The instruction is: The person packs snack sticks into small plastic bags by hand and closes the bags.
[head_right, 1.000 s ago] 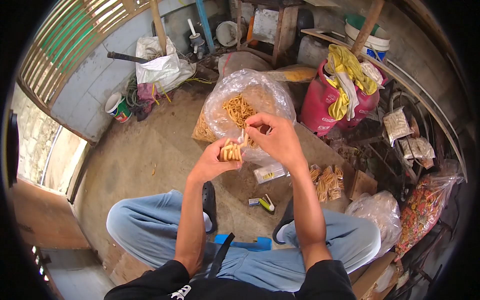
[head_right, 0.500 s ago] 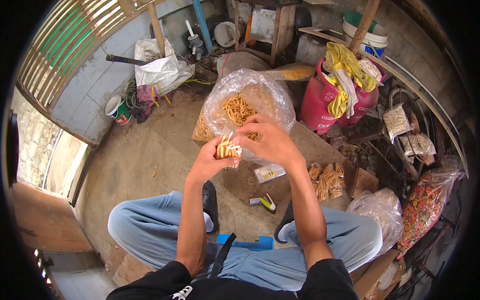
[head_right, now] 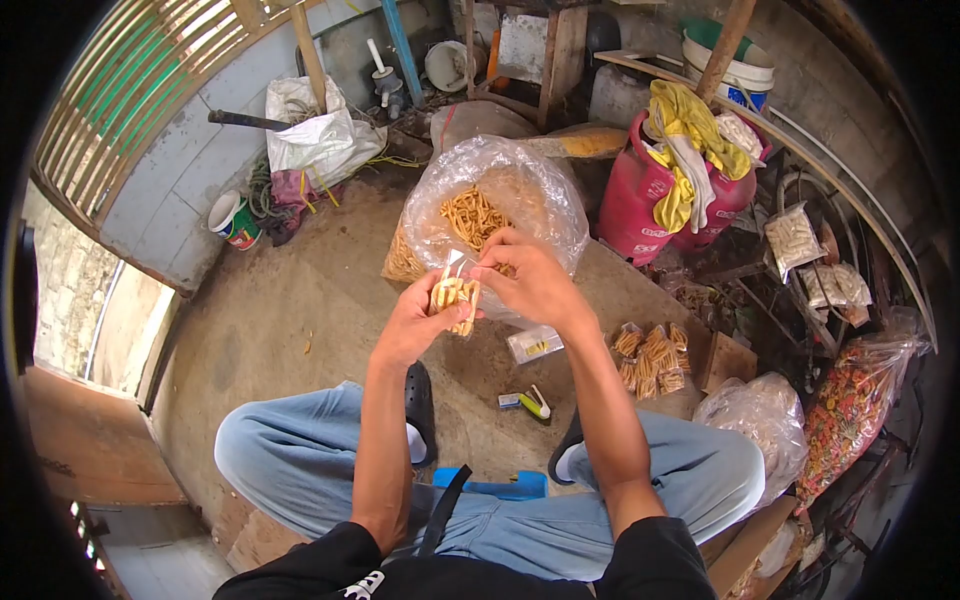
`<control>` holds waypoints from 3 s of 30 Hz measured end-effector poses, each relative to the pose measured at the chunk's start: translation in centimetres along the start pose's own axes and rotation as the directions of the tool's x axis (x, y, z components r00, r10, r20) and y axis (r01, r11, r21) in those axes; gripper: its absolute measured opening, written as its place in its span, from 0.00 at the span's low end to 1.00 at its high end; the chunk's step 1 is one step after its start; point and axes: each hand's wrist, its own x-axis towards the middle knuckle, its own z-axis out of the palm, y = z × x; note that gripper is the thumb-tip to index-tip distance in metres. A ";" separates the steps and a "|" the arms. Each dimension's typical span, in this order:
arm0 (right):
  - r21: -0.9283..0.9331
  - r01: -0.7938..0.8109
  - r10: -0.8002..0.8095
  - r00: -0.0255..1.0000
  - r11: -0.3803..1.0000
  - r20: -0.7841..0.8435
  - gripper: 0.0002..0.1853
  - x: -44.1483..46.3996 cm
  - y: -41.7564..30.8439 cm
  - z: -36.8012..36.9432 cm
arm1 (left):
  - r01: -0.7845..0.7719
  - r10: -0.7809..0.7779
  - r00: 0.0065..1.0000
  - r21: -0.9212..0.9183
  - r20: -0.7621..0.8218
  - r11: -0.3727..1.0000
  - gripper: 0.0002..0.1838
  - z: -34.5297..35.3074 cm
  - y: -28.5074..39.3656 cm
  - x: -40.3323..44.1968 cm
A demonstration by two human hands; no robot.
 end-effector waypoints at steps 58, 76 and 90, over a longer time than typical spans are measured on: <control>0.474 -0.233 0.276 0.961 0.849 -0.022 0.03 -0.7 0.0 0.5 | -0.114 0.100 0.967 -0.049 -0.233 0.992 0.07 1.5 -0.2 1.2; 0.562 0.061 0.149 0.936 0.825 -0.319 0.08 -0.5 0.2 3.5 | -0.290 0.401 0.827 0.314 -0.393 0.904 0.11 4.8 -0.6 0.8; 0.718 -0.240 0.377 0.926 0.653 -0.034 0.06 -1.4 -1.4 3.1 | -0.201 0.427 0.742 0.437 -0.516 0.877 0.15 3.9 0.1 0.7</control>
